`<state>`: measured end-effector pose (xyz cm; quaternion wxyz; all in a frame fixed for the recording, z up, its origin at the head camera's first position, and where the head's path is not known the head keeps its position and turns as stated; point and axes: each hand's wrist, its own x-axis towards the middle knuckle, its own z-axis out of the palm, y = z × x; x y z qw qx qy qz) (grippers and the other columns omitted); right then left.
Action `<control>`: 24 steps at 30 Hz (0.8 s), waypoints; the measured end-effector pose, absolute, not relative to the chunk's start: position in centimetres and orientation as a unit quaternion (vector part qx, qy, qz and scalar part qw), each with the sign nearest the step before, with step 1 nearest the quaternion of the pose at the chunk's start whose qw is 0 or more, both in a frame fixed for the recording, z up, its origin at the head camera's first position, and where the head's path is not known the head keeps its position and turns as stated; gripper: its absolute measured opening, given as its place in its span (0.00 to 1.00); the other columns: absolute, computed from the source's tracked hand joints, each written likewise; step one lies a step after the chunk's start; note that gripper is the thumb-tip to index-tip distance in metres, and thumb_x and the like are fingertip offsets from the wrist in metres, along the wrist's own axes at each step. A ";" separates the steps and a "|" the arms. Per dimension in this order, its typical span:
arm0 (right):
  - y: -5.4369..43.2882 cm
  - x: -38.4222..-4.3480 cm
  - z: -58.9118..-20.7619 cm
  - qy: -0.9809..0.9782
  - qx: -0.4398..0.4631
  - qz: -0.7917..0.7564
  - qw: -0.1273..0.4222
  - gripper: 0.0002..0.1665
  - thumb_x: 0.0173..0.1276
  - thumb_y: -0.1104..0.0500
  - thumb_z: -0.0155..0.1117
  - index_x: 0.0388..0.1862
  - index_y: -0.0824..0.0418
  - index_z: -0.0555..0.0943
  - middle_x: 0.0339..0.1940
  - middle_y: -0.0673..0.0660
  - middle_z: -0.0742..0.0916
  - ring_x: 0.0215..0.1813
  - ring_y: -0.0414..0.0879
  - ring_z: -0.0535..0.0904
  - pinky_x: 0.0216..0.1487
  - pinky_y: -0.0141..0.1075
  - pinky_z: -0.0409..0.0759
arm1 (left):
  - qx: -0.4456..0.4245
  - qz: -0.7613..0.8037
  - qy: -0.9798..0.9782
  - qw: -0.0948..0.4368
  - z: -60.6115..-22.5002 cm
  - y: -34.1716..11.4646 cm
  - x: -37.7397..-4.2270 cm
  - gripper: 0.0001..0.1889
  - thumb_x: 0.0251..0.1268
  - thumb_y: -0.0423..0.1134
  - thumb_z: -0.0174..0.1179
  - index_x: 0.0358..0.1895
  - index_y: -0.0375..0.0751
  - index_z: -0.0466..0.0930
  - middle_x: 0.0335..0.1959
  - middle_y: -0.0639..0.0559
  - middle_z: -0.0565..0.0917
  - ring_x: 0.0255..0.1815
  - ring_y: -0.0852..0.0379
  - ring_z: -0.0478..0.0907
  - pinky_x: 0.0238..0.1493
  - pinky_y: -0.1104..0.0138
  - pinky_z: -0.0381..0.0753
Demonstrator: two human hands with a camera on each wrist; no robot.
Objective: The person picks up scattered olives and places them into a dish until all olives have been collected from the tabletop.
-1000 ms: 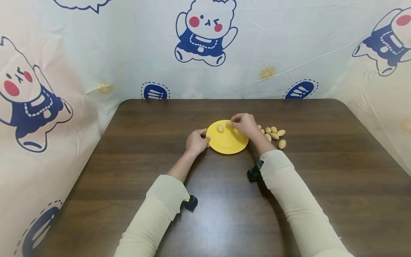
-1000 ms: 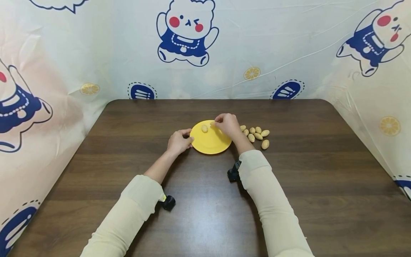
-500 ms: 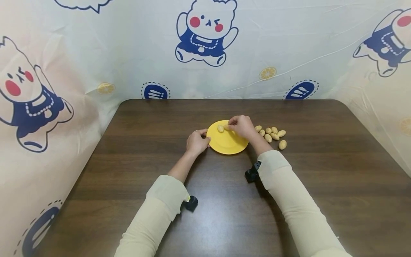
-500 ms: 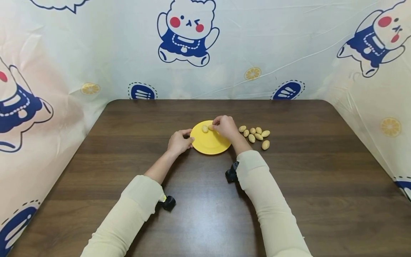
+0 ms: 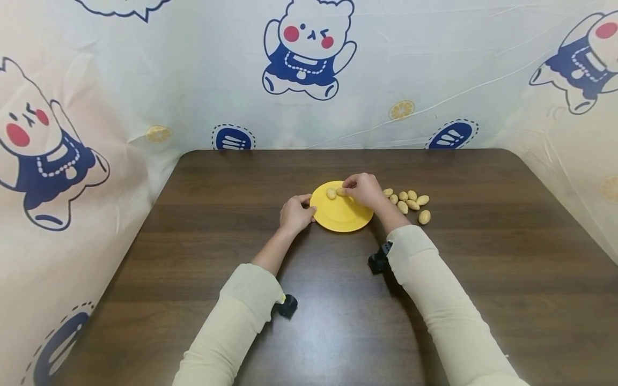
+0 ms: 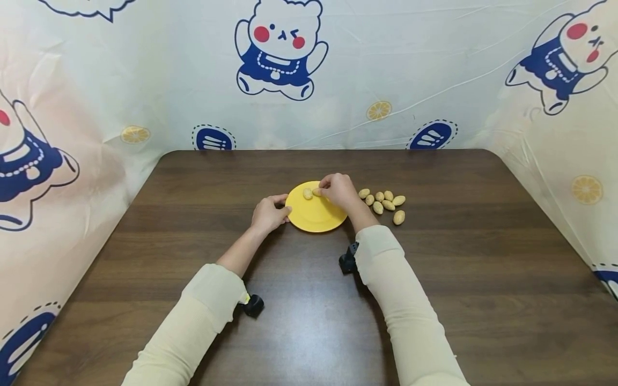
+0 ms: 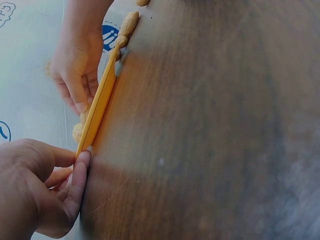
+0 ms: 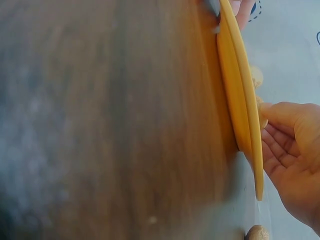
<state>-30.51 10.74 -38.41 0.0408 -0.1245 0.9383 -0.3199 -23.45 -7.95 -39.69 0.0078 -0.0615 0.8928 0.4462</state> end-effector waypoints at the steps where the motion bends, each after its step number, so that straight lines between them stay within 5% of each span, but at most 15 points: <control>1: 10.7 -30.5 -38.4 0.938 -0.125 -0.320 0.042 0.11 0.63 0.56 0.64 0.39 0.62 0.84 0.37 0.56 0.85 0.41 0.47 0.77 0.43 0.37 0.74 | -0.063 0.448 0.892 0.009 -39.7 -7.9 -23.5 0.23 0.62 0.36 0.60 0.61 0.42 0.73 0.44 0.52 0.79 0.19 0.65 0.78 0.33 0.69 0.70; 24: 12.8 -30.2 -37.5 0.935 -0.110 -0.332 0.057 0.15 0.65 0.56 0.61 0.47 0.63 0.82 0.43 0.58 0.84 0.45 0.50 0.77 0.44 0.40 0.76 | -0.063 0.444 0.894 0.006 -39.9 -7.9 -23.5 0.22 0.61 0.36 0.60 0.60 0.42 0.74 0.44 0.52 0.79 0.19 0.64 0.77 0.35 0.68 0.70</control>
